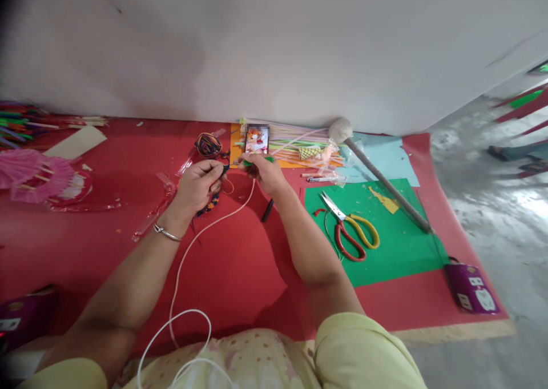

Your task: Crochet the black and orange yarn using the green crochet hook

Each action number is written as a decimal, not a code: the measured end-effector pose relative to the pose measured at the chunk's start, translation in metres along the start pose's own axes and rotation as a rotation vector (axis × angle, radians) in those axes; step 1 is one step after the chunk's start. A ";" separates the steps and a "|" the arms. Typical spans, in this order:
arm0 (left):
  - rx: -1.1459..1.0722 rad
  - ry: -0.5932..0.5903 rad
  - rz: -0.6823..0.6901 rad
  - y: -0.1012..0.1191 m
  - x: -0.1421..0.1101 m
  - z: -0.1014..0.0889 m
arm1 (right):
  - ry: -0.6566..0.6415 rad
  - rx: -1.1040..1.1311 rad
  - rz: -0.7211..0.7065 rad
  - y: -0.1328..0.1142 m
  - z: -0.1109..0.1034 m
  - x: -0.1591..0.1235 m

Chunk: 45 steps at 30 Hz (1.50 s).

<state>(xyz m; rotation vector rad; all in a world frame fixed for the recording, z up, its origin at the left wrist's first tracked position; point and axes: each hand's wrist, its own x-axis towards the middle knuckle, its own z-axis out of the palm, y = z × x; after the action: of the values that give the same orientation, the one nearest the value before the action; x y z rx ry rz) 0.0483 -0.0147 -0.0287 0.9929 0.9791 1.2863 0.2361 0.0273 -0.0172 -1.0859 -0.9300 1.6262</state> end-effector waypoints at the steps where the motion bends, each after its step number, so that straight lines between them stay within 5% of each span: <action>1: 0.001 0.000 0.000 0.000 0.000 0.000 | 0.006 0.009 0.011 0.000 0.001 0.001; 45: -0.040 -0.010 -0.163 0.013 -0.004 0.001 | -0.099 -0.058 0.071 0.009 0.004 -0.016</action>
<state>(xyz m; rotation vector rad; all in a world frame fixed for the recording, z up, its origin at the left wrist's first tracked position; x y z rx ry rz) 0.0458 -0.0188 -0.0162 0.8699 1.0017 1.1598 0.2322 0.0090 -0.0199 -1.0966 -1.0191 1.7336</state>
